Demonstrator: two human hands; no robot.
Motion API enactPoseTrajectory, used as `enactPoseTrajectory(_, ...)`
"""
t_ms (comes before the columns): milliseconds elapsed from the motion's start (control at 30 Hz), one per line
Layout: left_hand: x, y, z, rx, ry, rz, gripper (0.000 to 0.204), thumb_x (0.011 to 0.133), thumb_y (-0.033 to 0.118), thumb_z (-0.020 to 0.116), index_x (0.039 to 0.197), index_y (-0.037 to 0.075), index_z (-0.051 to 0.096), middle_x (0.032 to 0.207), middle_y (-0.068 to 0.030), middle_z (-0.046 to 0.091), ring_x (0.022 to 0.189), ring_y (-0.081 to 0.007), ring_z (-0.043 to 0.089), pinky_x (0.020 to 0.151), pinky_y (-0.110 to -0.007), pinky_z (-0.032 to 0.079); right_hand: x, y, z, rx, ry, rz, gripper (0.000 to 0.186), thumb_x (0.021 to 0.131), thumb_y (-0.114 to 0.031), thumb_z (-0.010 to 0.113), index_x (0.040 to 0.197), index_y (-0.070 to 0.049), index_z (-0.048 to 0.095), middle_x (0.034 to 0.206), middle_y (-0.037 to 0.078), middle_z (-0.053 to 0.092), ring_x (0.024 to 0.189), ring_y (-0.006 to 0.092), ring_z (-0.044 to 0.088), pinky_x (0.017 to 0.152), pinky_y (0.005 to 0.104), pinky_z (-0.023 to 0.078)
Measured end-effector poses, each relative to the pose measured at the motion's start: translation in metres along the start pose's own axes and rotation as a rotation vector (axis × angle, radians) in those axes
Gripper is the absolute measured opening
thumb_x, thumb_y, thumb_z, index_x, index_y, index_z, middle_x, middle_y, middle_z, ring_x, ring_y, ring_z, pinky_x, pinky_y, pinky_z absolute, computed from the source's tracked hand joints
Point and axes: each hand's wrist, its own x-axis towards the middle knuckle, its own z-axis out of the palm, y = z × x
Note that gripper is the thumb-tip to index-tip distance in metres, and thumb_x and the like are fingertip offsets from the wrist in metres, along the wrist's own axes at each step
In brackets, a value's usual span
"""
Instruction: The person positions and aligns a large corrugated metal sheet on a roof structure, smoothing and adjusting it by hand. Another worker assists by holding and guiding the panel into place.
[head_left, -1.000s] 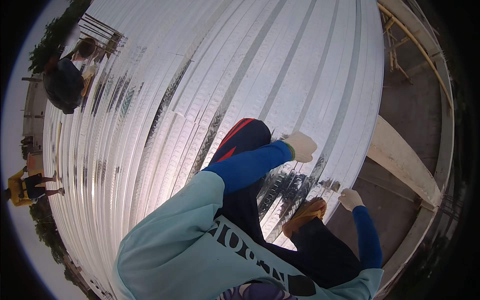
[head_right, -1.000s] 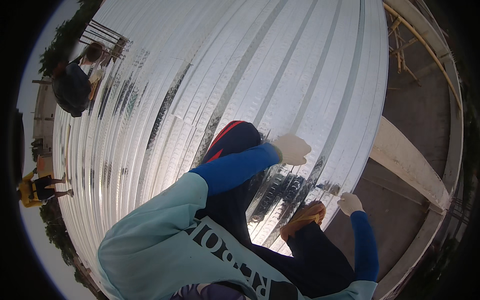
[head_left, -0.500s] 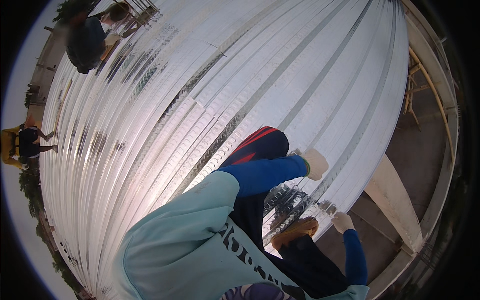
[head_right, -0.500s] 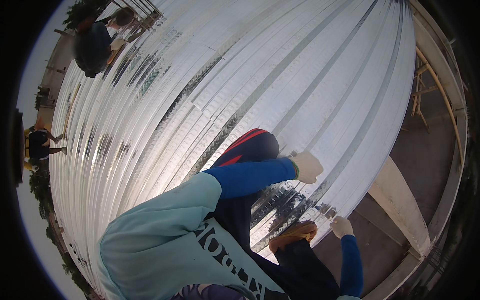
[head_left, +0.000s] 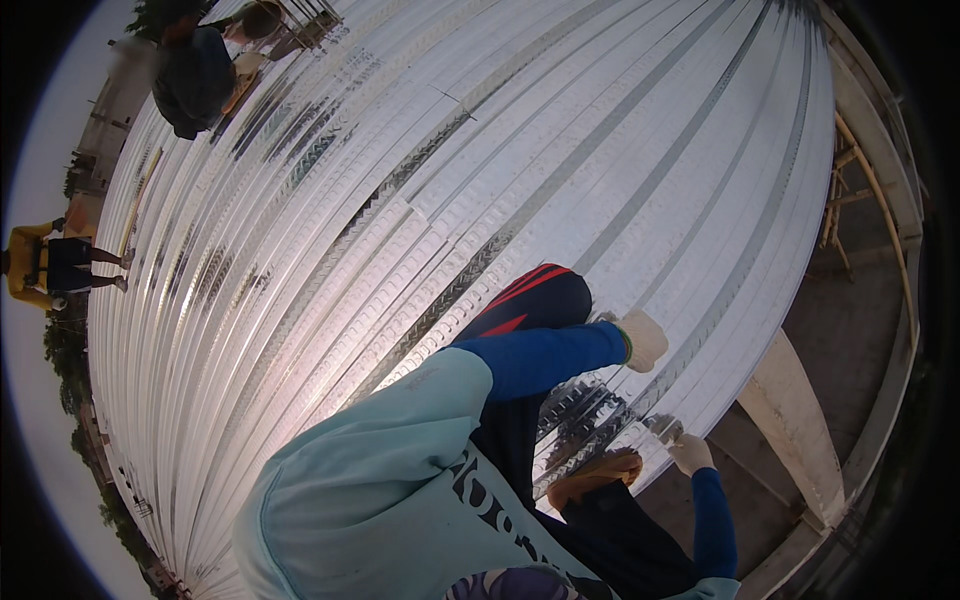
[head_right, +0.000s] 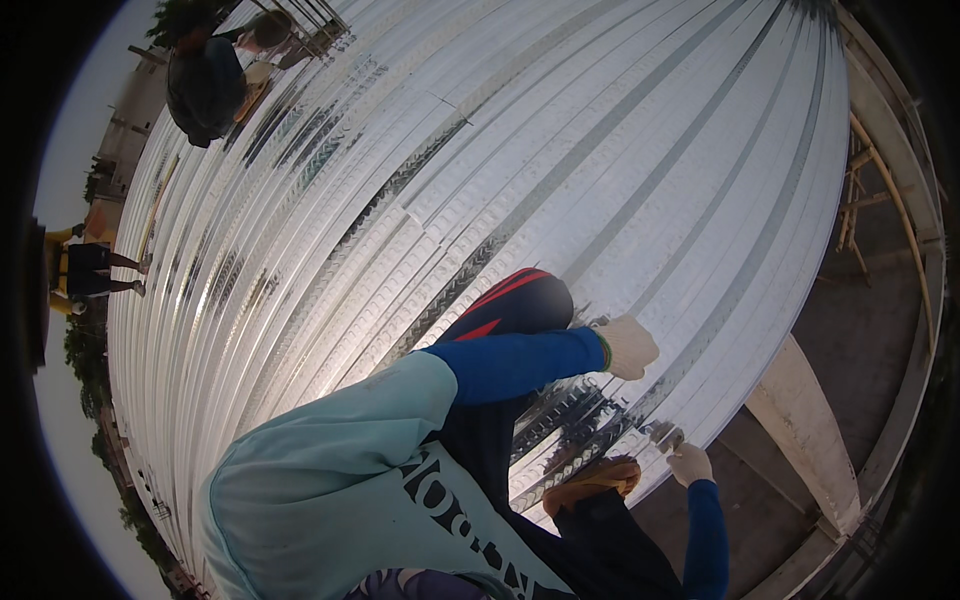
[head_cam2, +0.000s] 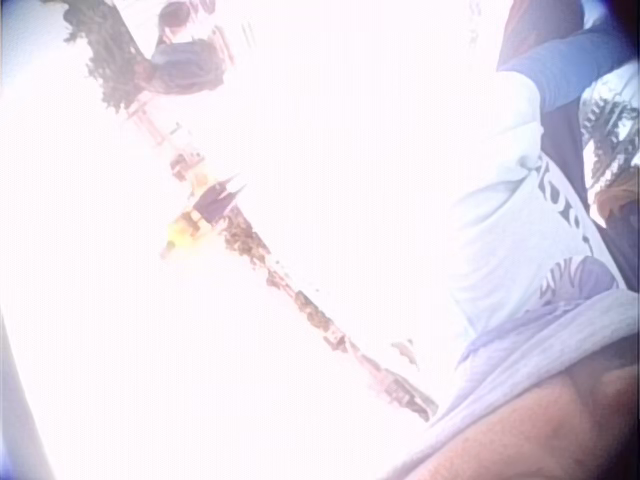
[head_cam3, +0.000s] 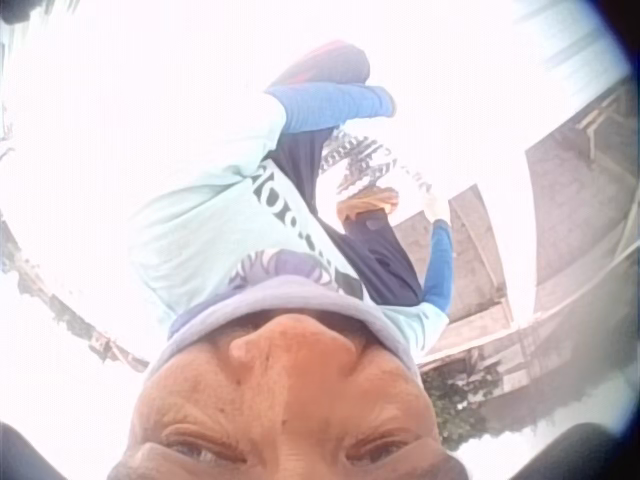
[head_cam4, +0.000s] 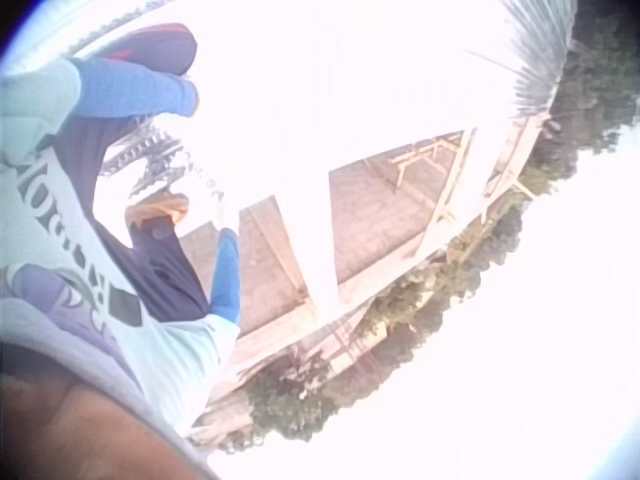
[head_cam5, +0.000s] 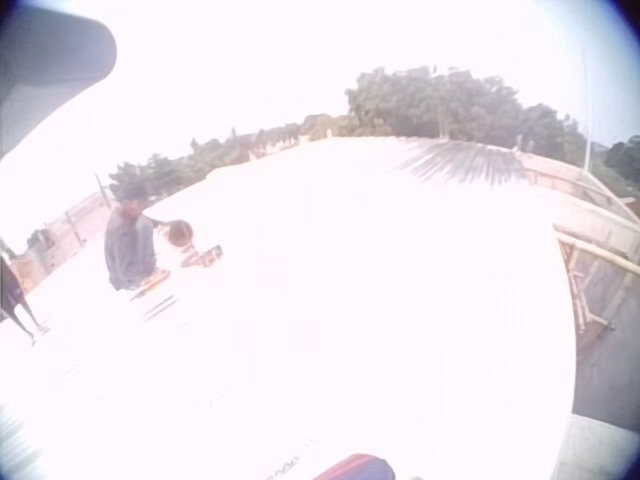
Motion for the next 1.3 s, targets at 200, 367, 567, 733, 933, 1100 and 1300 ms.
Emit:
enactPoseTrajectory(200, -0.004, -0.004, -0.002, -0.026, 0.036, 0.009, 0.031, 0.086, 0.026, 0.073, 0.102, 0.004, 0.086, 0.102, -0.0233, 0.084, 0.097, -0.0423, 0.083, 0.083, -0.058, 0.062, 0.01, 0.003, 0.002, -0.07, -0.033, -0.018, 0.035, 0.09, -0.035, 0.076, 0.102, -0.003, 0.084, 0.106, 0.025, 0.081, 0.109, 0.0439, 0.078, 0.097, 0.0553, 0.061)
enactPoseTrajectory(367, -0.008, -0.013, 0.009, -0.042, 0.087, 0.007, 0.033, 0.084, 0.029, 0.072, 0.099, 0.002, 0.084, 0.096, -0.0246, 0.082, 0.091, -0.0456, 0.081, 0.081, -0.059, 0.061, 0.011, -0.003, 0.012, -0.028, 0.009, -0.018, 0.036, 0.09, -0.035, 0.075, 0.099, -0.002, 0.084, 0.103, 0.026, 0.081, 0.105, 0.0453, 0.078, 0.094, 0.0565, 0.061)
enactPoseTrajectory(567, -0.009, -0.018, 0.007, -0.034, 0.093, 0.019, 0.031, 0.086, 0.031, 0.072, 0.095, 0.003, 0.083, 0.094, -0.0245, 0.081, 0.091, -0.0455, 0.08, 0.08, -0.06, 0.061, 0.009, -0.018, 0.004, -0.027, -0.048, -0.025, 0.039, 0.089, -0.037, 0.075, 0.098, 0.0, 0.084, 0.105, 0.027, 0.081, 0.105, 0.0461, 0.079, 0.094, 0.0576, 0.061)
enactPoseTrajectory(733, -0.004, -0.014, -0.004, -0.046, 0.031, 0.034, 0.034, 0.096, 0.036, 0.069, 0.109, 0.006, 0.077, 0.102, -0.022, 0.081, 0.1, -0.043, 0.08, 0.086, -0.059, 0.061, 0.022, 0.009, 0.017, -0.038, -0.12, 0.115, 0.051, 0.098, -0.046, 0.069, 0.119, -0.003, 0.084, 0.117, 0.026, 0.082, 0.116, 0.0451, 0.078, 0.101, 0.0551, 0.061)
enactPoseTrajectory(933, -0.006, -0.02, -0.006, 0.016, 0.004, 0.055, 0.039, 0.099, 0.042, 0.067, 0.108, 0.005, 0.076, 0.102, -0.0217, 0.08, 0.1, -0.0446, 0.078, 0.088, -0.06, 0.061, 0.023, -0.011, 0.004, -0.022, -0.105, 0.141, 0.056, 0.1, -0.052, 0.064, 0.12, -0.004, 0.085, 0.118, 0.025, 0.082, 0.116, 0.0443, 0.078, 0.102, 0.0535, 0.06)
enactPoseTrajectory(1100, -0.008, -0.02, -0.005, 0.023, 0.008, 0.065, 0.04, 0.099, 0.043, 0.065, 0.108, 0.006, 0.076, 0.101, -0.022, 0.079, 0.1, -0.0446, 0.078, 0.087, -0.06, 0.061, 0.014, -0.022, 0.002, 0.031, -0.09, 0.17, 0.058, 0.099, -0.054, 0.065, 0.119, -0.004, 0.085, 0.116, 0.025, 0.083, 0.114, 0.0442, 0.079, 0.1, 0.0538, 0.061)
enactPoseTrajectory(1300, -0.012, -0.018, -0.008, 0.041, -0.011, 0.053, 0.041, 0.099, 0.044, 0.065, 0.109, 0.006, 0.076, 0.103, -0.0219, 0.08, 0.101, -0.0448, 0.078, 0.087, -0.06, 0.061, 0.009, -0.031, -0.01, -0.003, -0.135, 0.157, 0.066, 0.106, -0.06, 0.053, 0.124, -0.004, 0.084, 0.121, 0.025, 0.082, 0.119, 0.0447, 0.077, 0.105, 0.0546, 0.06)
